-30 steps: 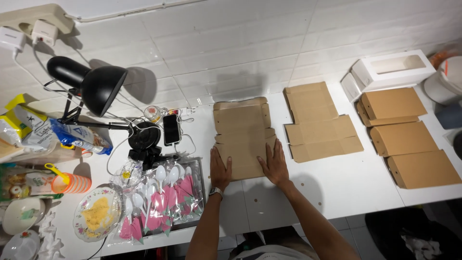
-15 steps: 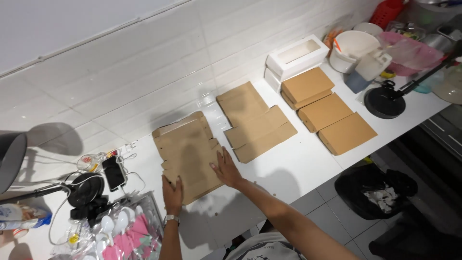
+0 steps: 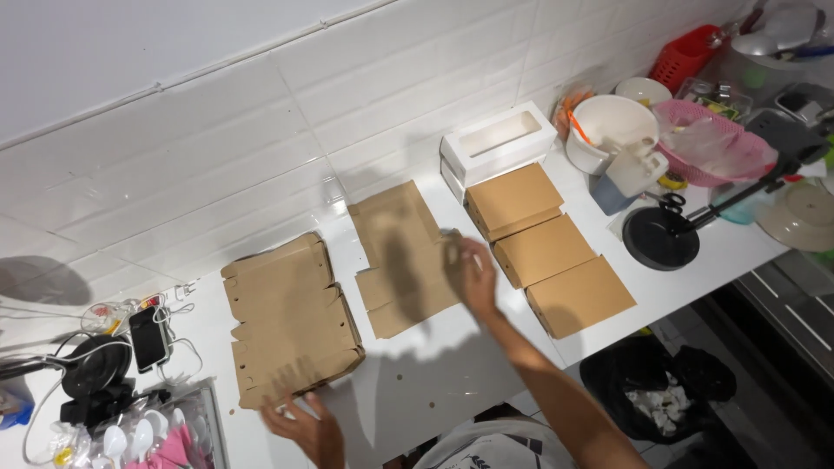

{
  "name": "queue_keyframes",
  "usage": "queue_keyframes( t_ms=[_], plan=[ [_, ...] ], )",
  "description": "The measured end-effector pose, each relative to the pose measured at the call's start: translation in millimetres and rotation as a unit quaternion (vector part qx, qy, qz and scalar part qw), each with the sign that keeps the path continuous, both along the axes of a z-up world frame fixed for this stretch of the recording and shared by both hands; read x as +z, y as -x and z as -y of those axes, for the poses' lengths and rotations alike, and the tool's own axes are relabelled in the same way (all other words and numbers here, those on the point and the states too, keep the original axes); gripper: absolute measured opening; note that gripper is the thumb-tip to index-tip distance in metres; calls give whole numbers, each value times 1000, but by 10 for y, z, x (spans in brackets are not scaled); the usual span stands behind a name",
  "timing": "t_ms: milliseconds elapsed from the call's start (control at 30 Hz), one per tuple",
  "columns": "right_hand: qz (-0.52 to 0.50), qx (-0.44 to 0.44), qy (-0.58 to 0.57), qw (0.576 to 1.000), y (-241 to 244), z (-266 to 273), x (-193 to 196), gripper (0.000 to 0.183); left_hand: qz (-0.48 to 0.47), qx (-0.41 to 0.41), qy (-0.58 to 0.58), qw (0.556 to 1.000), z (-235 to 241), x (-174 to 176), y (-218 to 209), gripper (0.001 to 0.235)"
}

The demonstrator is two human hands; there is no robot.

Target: The person assembles flat cardboard boxes by folding the sides and inserting tabs into slots to form rectangular containers. They repeatedly pick up flat pieces, fold them into shape, and stack the finished boxes on the counter.

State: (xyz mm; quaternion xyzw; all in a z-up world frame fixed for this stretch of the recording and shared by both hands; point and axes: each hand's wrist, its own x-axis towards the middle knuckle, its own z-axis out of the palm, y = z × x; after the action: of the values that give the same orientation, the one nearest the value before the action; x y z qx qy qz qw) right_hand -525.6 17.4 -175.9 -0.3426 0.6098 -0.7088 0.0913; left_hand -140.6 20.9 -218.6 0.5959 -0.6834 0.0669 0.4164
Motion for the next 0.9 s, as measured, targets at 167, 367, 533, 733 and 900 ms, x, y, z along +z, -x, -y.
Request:
queue_keyframes(
  t_ms=[167,367,533,733,900],
  plan=[
    [-225,-210,-82,948,1938,-247,-84,35,-106,-59,-185,975,-843,-421,894,46],
    [-127,-58,-433,890,2759,-160,-259,88,-59,-205,-232,949,-684,-41,1433,31],
    [-144,-72,-348,923,2747,-126,-550,63,-124,-257,-188,940,-284,384,1796,23],
    [-94,-95,-268,954,2467,-221,-379,45,-99,-294,-178,934,-142,297,2274,18],
    [89,-110,-124,982,2154,-407,-296,44,-227,-345,-387,824,-336,613,2619,15]
  ],
)
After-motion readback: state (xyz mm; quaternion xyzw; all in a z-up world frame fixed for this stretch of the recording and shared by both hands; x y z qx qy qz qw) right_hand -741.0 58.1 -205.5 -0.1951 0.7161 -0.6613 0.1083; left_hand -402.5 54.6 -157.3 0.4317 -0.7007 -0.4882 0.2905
